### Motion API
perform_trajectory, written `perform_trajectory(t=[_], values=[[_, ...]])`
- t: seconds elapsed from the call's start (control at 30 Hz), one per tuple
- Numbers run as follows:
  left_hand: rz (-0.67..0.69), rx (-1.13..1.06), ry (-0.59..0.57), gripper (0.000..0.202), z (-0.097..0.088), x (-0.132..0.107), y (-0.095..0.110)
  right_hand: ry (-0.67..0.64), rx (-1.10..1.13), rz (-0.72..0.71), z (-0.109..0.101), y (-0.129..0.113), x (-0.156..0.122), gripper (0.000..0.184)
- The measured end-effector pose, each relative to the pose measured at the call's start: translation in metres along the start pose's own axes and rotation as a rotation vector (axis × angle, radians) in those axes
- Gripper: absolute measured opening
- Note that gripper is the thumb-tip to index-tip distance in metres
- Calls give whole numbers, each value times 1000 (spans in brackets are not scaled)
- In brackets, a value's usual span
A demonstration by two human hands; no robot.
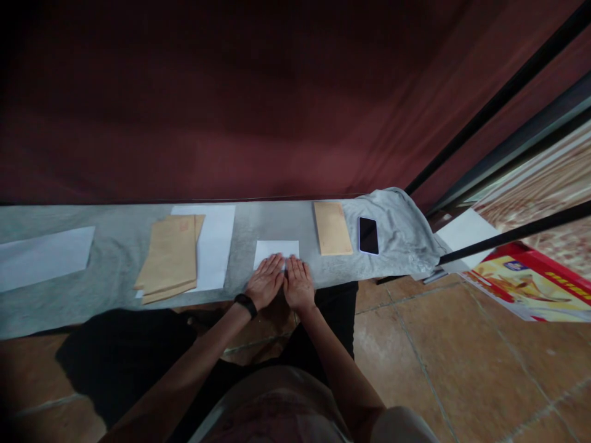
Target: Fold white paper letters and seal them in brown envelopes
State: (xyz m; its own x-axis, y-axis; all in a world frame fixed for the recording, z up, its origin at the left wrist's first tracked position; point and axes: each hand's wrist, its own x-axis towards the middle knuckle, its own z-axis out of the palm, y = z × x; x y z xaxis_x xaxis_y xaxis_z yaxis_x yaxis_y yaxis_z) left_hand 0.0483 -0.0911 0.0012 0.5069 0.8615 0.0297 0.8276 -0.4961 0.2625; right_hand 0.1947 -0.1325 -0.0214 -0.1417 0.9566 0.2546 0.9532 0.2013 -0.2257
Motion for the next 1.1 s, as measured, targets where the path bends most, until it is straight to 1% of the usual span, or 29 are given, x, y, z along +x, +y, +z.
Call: perform_trajectory(t=[0.1,0.2,0.3,0.4,0.53,0.67,0.83,0.93,1.0,1.1], values=[[18,-32,-51,57,0,17,6,5,-19,-20,3,0,0,58],[-10,-38,-57,62,2,32,8,30,-22,-39,4,1,-1,59],[-27,-29,-53,68,1,41,6,54,-4,-45,4,1,-1,56],[-57,-15,-41,72,-1,45,-1,67,15,-38,2,0,0,54],[-114,12,-14,72,-1,43,-13,82,24,-32,1,0,1,54],[-165,41,23,71,4,34,-25,72,22,-19,1,-1,0,55],[-196,44,79,68,9,24,-34,61,42,32,-1,-4,4,53],[-200,45,86,65,9,23,-35,39,73,70,-5,-8,19,51],[-190,47,68,63,7,23,-35,7,92,37,-5,-11,34,51],[-167,51,30,61,4,23,-35,-28,126,-27,0,-17,56,51]])
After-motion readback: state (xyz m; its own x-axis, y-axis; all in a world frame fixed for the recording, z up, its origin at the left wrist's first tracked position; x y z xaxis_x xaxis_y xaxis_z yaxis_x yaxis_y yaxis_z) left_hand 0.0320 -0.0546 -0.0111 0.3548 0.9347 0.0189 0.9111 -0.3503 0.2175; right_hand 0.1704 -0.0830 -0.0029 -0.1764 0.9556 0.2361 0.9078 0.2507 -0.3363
